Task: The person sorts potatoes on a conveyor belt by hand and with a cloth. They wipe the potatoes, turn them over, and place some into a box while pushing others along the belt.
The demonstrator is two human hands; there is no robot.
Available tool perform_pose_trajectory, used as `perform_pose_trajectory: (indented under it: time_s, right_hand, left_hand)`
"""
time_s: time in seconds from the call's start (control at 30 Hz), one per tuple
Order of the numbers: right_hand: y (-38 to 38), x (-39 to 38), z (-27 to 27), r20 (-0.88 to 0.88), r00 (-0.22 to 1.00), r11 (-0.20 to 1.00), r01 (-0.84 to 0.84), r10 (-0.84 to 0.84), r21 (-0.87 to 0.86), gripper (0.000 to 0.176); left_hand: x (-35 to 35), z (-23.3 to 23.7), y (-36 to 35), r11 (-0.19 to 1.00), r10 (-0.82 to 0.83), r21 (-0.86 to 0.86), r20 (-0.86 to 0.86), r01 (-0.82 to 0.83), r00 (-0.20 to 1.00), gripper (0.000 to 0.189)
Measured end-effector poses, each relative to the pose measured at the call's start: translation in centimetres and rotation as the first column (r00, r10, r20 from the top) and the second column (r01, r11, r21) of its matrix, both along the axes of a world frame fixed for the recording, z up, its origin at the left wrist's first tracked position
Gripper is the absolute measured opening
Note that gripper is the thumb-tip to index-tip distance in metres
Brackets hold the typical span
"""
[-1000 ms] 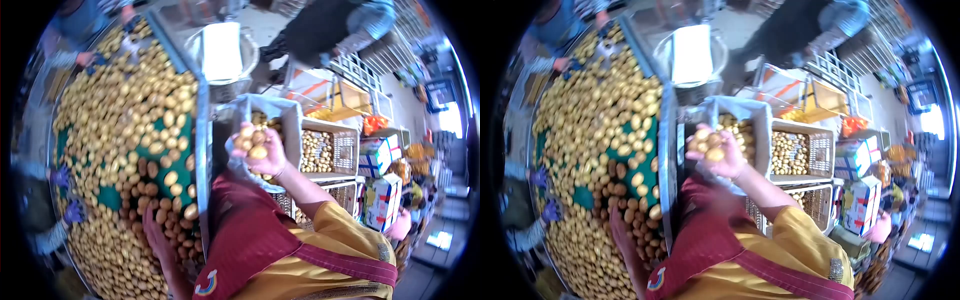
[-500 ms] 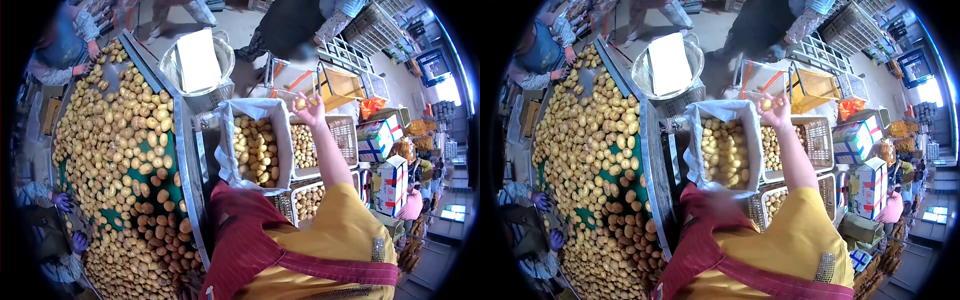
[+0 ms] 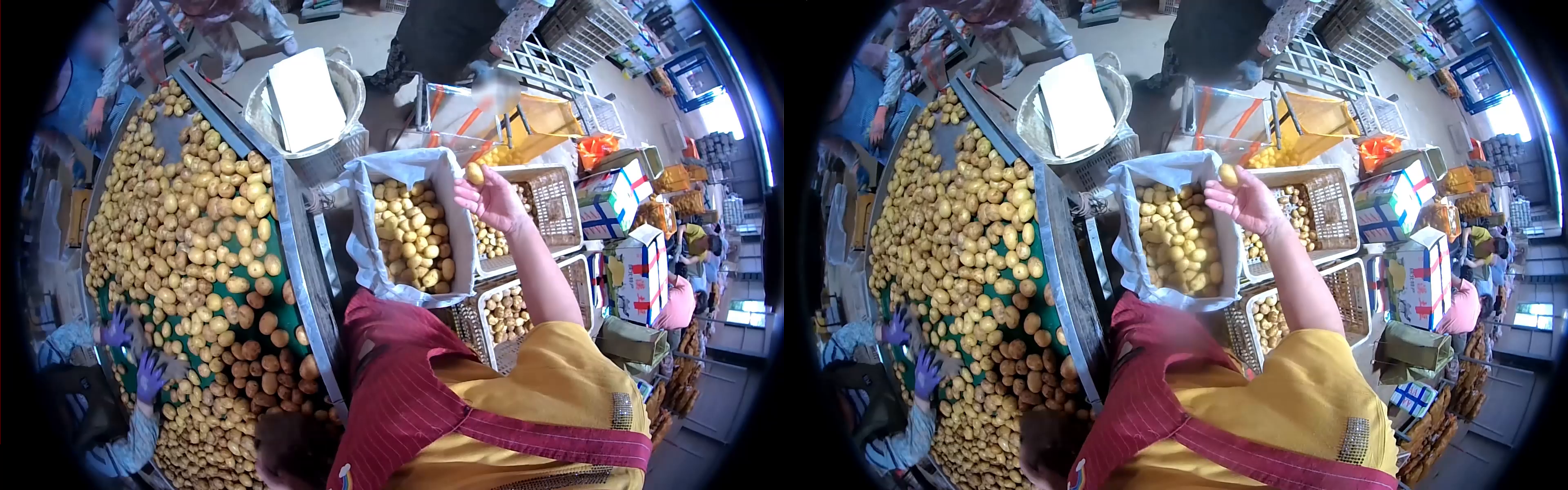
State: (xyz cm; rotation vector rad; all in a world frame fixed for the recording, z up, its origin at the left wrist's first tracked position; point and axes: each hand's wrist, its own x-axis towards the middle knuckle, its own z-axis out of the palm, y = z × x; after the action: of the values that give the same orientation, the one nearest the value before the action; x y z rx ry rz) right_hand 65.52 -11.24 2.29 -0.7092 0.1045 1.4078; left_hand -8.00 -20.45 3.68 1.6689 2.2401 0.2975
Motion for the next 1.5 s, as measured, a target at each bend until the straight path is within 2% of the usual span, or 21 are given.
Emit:
perform_pose_trajectory:
  time_s: [0.17, 0.23, 0.33, 0.4, 0.43, 0.5, 0.53, 0.57, 0.6, 0.63, 0.67, 0.7, 0.73, 0.77, 0.8, 0.9, 1.1, 1.2, 1.33, 1.43, 1.5]
  right_hand:
    - [0.6, -4.2, 2.0, -0.136, 0.978, 0.951, -0.114, 0.158, 0.289, 0.061]
    - [1.1, -6.2, 3.0, -0.180, 0.961, 0.940, -0.148, 0.210, 0.308, 0.065]
    - [1.7, -8.4, 3.8, -0.268, 0.928, 0.913, -0.145, 0.259, 0.381, 0.068]
    - [2.0, -9.8, 4.6, -0.266, 0.918, 0.889, -0.159, 0.293, 0.429, 0.070]
    - [2.2, -10.4, 4.8, -0.232, 0.928, 0.901, -0.186, 0.292, 0.391, 0.070]
    - [2.8, -12.0, 5.3, -0.166, 0.936, 0.916, -0.246, 0.309, 0.318, 0.071]
    - [3.1, -13.5, 6.2, 0.054, 0.942, 0.929, -0.335, 0.331, 0.156, 0.062]
    - [3.5, -15.9, 7.8, 0.301, 0.909, 0.929, -0.341, 0.287, 0.144, 0.037]
    - [4.0, -18.1, 8.3, 0.454, 0.836, 0.912, -0.395, 0.308, 0.109, 0.028]
    - [4.4, -20.2, 8.6, 0.594, 0.739, 0.892, -0.445, 0.318, 0.076, 0.030]
    - [4.7, -22.4, 9.1, 0.619, 0.717, 0.877, -0.471, 0.319, 0.094, 0.038]
    - [4.8, -24.4, 9.3, 0.664, 0.691, 0.836, -0.518, 0.287, 0.178, 0.037]
    - [4.9, -25.8, 9.6, 0.831, 0.506, 0.811, -0.572, 0.232, 0.122, 0.037]
    - [5.0, -26.8, 10.1, 0.945, 0.291, 0.795, -0.603, 0.147, 0.062, 0.038]
    - [5.4, -27.6, 10.5, 0.995, 0.094, 0.780, -0.621, -0.019, 0.074, 0.040]
    - [6.0, -29.1, 10.7, 0.971, -0.061, 0.693, -0.711, -0.231, 0.120, 0.045]
    - [6.0, -30.2, 9.5, 0.974, -0.019, 0.701, -0.697, -0.227, 0.151, 0.047]
    - [6.1, -30.5, 9.4, 0.974, 0.001, 0.677, -0.719, -0.227, 0.158, 0.048]
    - [6.2, -31.0, 8.9, 0.984, 0.071, 0.636, -0.755, -0.163, 0.160, 0.047]
    - [5.8, -31.4, 9.0, 0.993, 0.038, 0.654, -0.750, -0.109, 0.100, 0.043]
    - [5.9, -31.0, 9.1, 0.984, -0.031, 0.650, -0.755, -0.175, 0.091, 0.041]
  left_hand:
    - [0.0, 0.0, 2.9, 0.994, -0.106, 0.043, 0.129, 0.102, 0.986, 0.047]
    - [0.7, -0.5, 3.2, 0.987, -0.154, 0.059, 0.130, 0.148, 0.979, 0.047]
    - [1.4, -1.3, 2.9, 0.968, -0.237, 0.111, 0.089, 0.227, 0.967, 0.049]
    - [1.4, -1.1, 2.5, 0.974, -0.222, 0.050, -0.024, 0.222, 0.975, 0.051]
    - [2.3, -0.4, 2.6, 0.977, -0.210, 0.022, -0.084, 0.213, 0.974, 0.052]
    - [5.8, 2.9, 3.9, 0.924, -0.270, 0.217, -0.211, 0.315, 0.939, 0.052]
    - [8.3, 4.8, 4.7, 0.884, -0.278, 0.297, -0.287, 0.361, 0.917, 0.053]
    - [10.1, 5.6, 5.4, 0.900, -0.283, 0.320, -0.088, 0.296, 0.955, 0.053]
    - [11.9, 6.0, 6.1, 0.915, -0.270, 0.340, 0.111, 0.219, 0.956, 0.055]
    - [13.7, 5.8, 6.9, 0.933, -0.269, 0.333, 0.383, 0.139, 0.884, 0.056]
    - [16.8, 8.0, 8.7, 0.972, -0.232, 0.197, 0.678, 0.132, 0.698, 0.054]
    - [18.4, 6.6, 9.5, 0.979, -0.204, 0.165, 0.854, 0.123, 0.479, 0.052]
    - [21.5, 9.5, 10.9, 0.978, -0.142, 0.058, 0.887, 0.200, 0.440, 0.049]
    - [23.2, 9.6, 11.6, 0.977, -0.091, 0.027, 0.950, 0.210, 0.299, 0.045]
    - [24.3, 9.9, 12.3, 0.965, -0.047, -0.010, 0.977, 0.263, 0.209, 0.044]
    - [26.0, 8.7, 12.7, 0.970, -0.076, 0.077, 0.997, 0.232, -0.014, 0.051]
    - [25.5, 9.6, 12.6, 0.991, -0.028, 0.041, 0.995, 0.129, -0.098, 0.055]
    - [25.5, 9.5, 12.3, 0.996, -0.022, 0.032, 0.992, 0.079, -0.125, 0.048]
    - [25.5, 7.9, 12.1, 0.983, -0.184, 0.183, 0.982, 0.018, 0.049, 0.040]
    - [25.4, 8.0, 12.2, 0.979, -0.204, 0.201, 0.974, 0.034, 0.103, 0.035]
    - [25.0, 7.6, 12.2, 0.980, -0.198, 0.194, 0.970, 0.046, 0.138, 0.033]
